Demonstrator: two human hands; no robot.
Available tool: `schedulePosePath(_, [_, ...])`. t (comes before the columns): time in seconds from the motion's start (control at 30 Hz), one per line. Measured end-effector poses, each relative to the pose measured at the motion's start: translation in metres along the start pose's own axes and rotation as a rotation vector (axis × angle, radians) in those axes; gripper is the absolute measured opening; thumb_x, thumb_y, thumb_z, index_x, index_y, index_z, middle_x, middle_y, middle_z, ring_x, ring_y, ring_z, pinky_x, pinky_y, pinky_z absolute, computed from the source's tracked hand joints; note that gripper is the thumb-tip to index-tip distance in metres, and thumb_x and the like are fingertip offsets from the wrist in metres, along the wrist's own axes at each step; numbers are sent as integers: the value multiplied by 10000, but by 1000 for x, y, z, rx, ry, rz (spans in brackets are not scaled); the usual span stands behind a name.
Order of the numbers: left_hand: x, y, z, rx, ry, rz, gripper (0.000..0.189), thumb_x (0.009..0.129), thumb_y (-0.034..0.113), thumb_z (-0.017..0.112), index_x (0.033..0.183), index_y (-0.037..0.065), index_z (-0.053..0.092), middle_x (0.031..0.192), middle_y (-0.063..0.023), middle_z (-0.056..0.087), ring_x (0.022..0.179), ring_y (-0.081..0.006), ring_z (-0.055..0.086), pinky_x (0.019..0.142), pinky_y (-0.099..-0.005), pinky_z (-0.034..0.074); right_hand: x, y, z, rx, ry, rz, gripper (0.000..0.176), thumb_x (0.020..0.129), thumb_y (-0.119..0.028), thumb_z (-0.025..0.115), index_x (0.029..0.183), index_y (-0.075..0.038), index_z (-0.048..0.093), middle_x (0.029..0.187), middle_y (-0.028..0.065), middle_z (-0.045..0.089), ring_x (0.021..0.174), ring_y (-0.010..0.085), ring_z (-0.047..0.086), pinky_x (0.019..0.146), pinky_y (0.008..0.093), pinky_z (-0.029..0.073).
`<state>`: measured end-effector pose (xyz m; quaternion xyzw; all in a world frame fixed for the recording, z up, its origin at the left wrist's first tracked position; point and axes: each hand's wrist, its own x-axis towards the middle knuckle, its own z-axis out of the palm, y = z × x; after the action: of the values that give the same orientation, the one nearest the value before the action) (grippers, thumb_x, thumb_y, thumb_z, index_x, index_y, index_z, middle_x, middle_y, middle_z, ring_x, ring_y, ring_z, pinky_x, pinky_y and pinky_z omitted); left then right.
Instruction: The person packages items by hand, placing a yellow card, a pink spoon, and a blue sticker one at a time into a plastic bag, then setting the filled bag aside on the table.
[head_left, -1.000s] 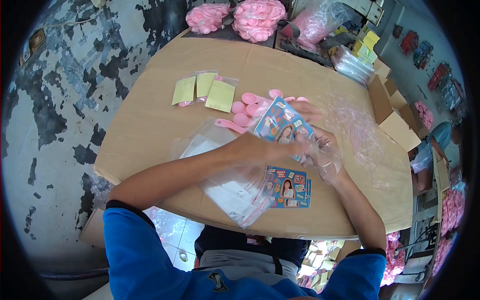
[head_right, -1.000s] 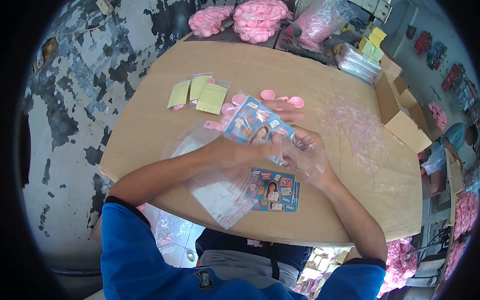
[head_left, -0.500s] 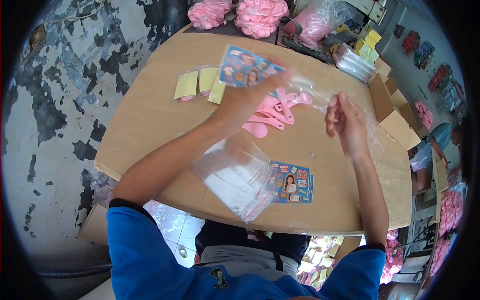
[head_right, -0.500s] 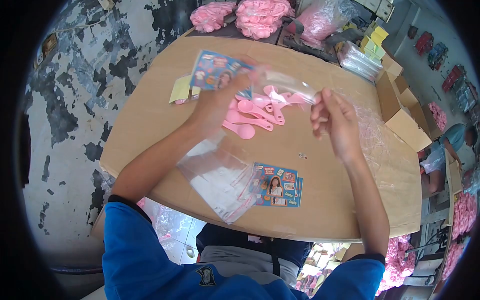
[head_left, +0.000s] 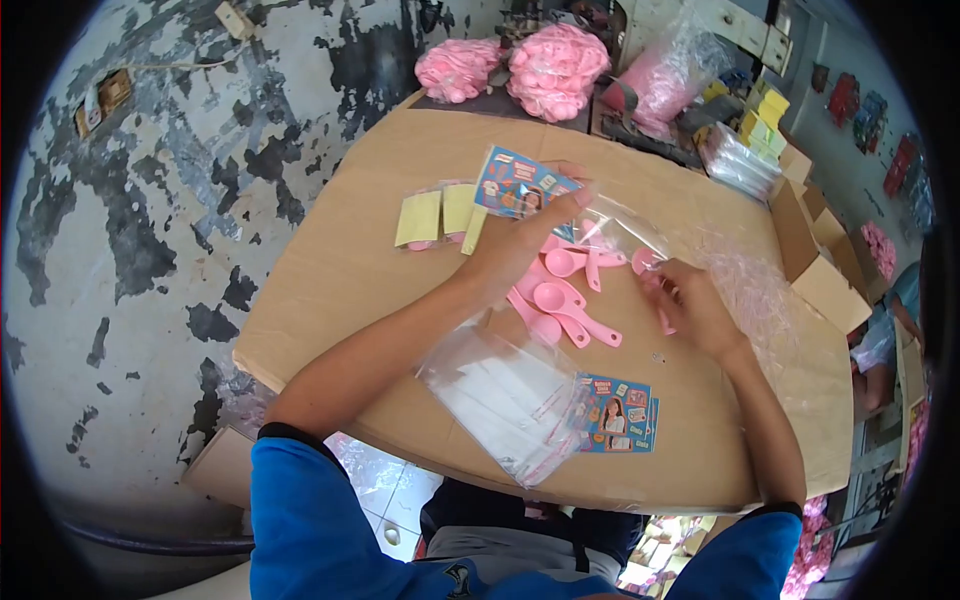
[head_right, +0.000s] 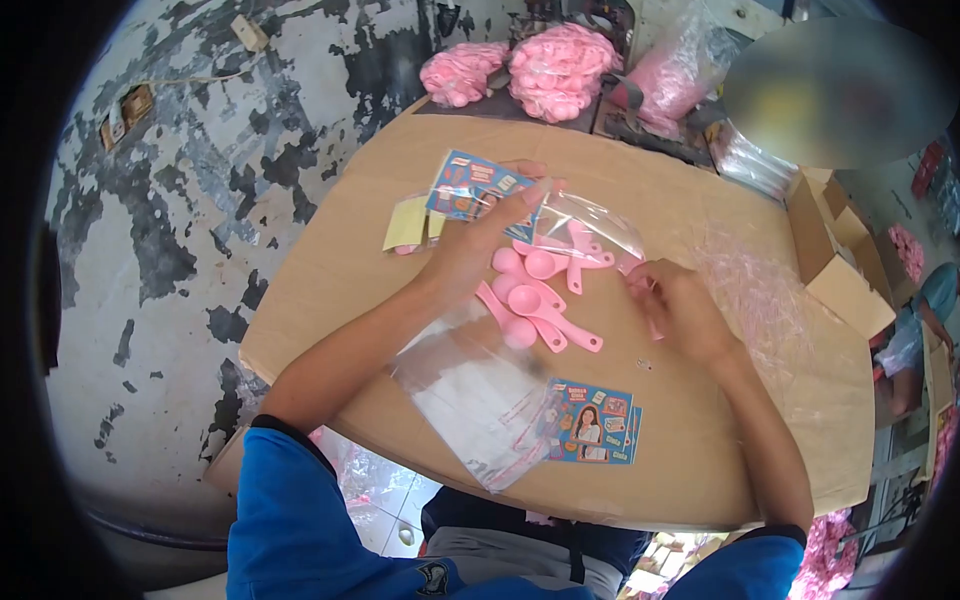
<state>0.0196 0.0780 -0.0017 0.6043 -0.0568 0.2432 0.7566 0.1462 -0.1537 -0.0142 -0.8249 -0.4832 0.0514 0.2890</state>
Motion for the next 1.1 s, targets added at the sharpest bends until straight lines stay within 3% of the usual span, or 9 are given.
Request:
schedulePosePath(0.13, [1, -3, 1, -72, -13, -59, 447, 925, 195, 602, 1304, 28, 434, 1273, -182, 561, 1146, -234, 568, 951, -366, 492, -33, 3, -19, 596, 112, 201, 176, 904, -5, 580, 1077, 19, 561, 918, 67, 603, 661, 106, 617, 529, 242, 488])
schedulePosePath(0.17, [0, -4, 2, -92, -26, -55, 456, 934, 208, 586, 1321, 36, 418, 1304, -195, 531, 1168, -252, 554, 972, -397, 477, -39, -6, -28, 677, 71, 260, 234, 913, -61, 607, 1122, 14, 532, 901, 31, 617, 646, 78, 588, 535, 207, 483])
schedulePosePath(0.47, [-18, -6, 25, -186, -99, -159, 398, 946, 190, 572, 1283, 53, 410, 1318, -177, 512, 1176, -241, 545, 981, -401, 478, -50, -13, -15, 870, 184, 134, 173, 934, -133, 615, 1079, -40, 600, 870, -20, 619, 603, -9, 436, 495, 162, 336])
schedulePosePath(0.67, [-27, -11, 38, -244, -141, -268, 385, 1011, 279, 427, 1359, 136, 343, 1388, -187, 450, 1170, -328, 553, 862, -445, 536, -54, -7, -12, 1029, 105, 37, 219, 948, -160, 600, 1126, -33, 597, 895, -18, 611, 625, 12, 451, 530, 173, 364])
schedulePosePath(0.77, [-33, -15, 47, -286, -226, -337, 418, 1019, 320, 395, 1399, 174, 300, 1387, -168, 455, 1149, -329, 563, 808, -407, 542, -56, -25, -7, 1023, 85, -63, 237, 934, -201, 627, 1101, -32, 615, 868, -22, 593, 627, 22, 458, 517, 181, 368])
schedulePosePath(0.9, [-36, -11, 45, -206, -293, -383, 513, 1015, 437, 351, 1439, 158, 277, 1366, -155, 465, 1102, -279, 575, 781, -356, 516, -57, -29, -4, 786, 255, 15, 218, 919, -199, 646, 1053, -28, 635, 833, -27, 581, 652, 19, 467, 499, 192, 373])
schedulePosePath(1.0, [-23, -17, 30, -199, -222, -439, 606, 994, 524, 331, 1434, 108, 307, 1341, -147, 477, 1073, -235, 567, 831, -338, 485, -59, -19, -44, 721, 363, 44, 152, 914, -146, 638, 1013, -30, 644, 836, -26, 586, 687, 22, 489, 519, 186, 385])
schedulePosePath(1.03, [-19, -15, 27, -159, -187, -471, 650, 981, 541, 359, 1398, 43, 351, 1313, -154, 499, 1108, -221, 539, 916, -342, 440, -61, -20, -58, 694, 413, 32, 124, 912, -120, 633, 996, -30, 646, 841, -27, 589, 703, 23, 498, 541, 180, 390])
schedulePosePath(1.1, [-16, -11, 28, -101, -76, -425, 650, 983, 527, 368, 1393, 23, 350, 1283, -159, 523, 1125, -224, 528, 937, -342, 428, -60, -24, -68, 444, 458, -87, 100, 912, -111, 628, 981, -42, 648, 831, -29, 590, 710, 21, 502, 563, 173, 379])
